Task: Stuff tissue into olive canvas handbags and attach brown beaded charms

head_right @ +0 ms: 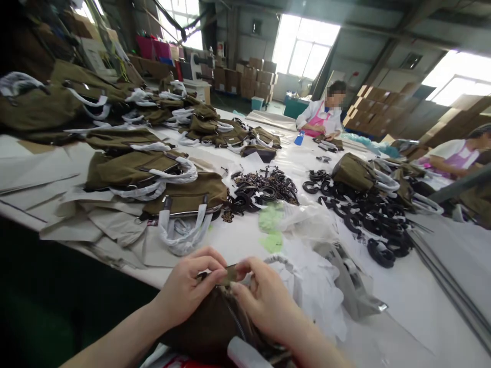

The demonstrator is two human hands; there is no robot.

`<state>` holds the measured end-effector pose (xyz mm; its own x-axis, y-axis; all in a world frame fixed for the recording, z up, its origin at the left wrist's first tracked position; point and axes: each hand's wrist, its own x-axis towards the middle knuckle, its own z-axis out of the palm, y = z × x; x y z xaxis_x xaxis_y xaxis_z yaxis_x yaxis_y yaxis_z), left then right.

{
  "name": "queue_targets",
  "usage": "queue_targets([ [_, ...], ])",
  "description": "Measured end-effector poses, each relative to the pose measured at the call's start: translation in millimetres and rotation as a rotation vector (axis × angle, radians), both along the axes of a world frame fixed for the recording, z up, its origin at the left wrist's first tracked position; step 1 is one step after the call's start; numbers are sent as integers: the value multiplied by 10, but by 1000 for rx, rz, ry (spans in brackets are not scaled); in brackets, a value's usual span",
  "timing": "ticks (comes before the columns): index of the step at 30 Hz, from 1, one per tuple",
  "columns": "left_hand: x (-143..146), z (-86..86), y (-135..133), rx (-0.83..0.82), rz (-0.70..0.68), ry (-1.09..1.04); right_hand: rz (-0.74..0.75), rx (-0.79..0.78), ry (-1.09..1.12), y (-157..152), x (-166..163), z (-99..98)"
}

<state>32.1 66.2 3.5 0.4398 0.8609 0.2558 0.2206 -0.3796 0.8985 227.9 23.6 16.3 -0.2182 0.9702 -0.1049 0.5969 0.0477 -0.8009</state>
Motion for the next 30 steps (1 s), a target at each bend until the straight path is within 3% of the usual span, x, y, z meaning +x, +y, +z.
queue_targets([
  [5, -61, 202, 184, 54, -116, -28, 141, 19, 375, -6, -69, -33],
  [8, -11, 229, 469, -1, -301, 30, 2, -193, 674, -52, -112, -171],
  [10, 84, 153, 708, -24, -371, 199, -103, -346, 851, -99, -110, -268],
  [13, 303, -101, 1096, 30, -242, 550, -130, -409, 979, -173, -76, -370],
  [19, 787, -642, 1714, 162, 18, 870, -120, -400, 1032, -295, -35, -456],
  [25, 1040, -771, 1958, 247, 127, 1032, -159, -381, 1069, -325, -11, -438],
  [30, 1022, -812, 1919, 253, 97, 1090, -159, -404, 1062, -298, 15, -446],
])
